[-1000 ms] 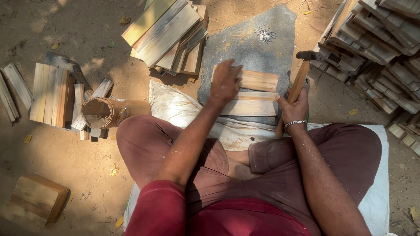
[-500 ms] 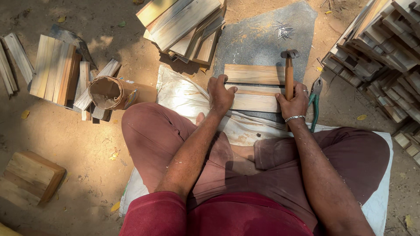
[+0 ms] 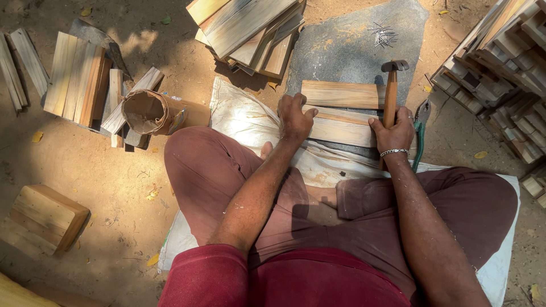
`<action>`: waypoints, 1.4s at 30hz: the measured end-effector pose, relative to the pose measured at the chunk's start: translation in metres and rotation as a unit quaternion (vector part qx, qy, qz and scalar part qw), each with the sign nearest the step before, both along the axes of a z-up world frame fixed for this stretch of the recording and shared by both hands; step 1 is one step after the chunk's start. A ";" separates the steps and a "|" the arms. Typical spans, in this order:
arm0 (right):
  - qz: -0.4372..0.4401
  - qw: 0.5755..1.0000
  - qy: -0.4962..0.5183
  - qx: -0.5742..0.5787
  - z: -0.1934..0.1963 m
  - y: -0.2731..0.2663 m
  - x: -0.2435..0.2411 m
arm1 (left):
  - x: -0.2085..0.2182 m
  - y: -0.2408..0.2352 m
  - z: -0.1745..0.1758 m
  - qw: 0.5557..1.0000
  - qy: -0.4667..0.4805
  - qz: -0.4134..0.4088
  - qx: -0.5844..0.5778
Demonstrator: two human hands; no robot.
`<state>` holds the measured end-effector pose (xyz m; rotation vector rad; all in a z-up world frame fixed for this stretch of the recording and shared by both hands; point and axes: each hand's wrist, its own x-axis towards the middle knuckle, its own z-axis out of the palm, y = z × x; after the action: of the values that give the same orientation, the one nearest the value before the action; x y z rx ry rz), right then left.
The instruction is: The person sits on the ground and assembles small wooden boxes by nailing thin planks together using a hammer and nails. They repeatedly pick up planks, align them, hammer nails, and stack the finished boxes.
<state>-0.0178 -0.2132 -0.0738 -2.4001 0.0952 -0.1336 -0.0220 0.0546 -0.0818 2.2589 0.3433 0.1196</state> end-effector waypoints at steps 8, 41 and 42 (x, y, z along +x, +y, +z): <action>-0.007 1.000 0.026 -0.010 0.000 -0.002 0.001 | -0.001 -0.001 0.000 1.000 -0.011 0.017 0.005; 0.178 0.940 0.105 -0.270 0.117 -0.001 0.137 | -0.002 -0.040 0.053 0.838 0.107 -0.414 0.339; 0.238 0.862 0.177 -0.410 0.121 -0.002 0.143 | -0.004 -0.040 0.055 0.836 0.100 -0.415 0.344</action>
<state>0.1253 -0.2154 0.0468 -3.1772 -0.4822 0.6244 -0.0256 0.0148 -0.0273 2.9209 -0.7157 -0.5353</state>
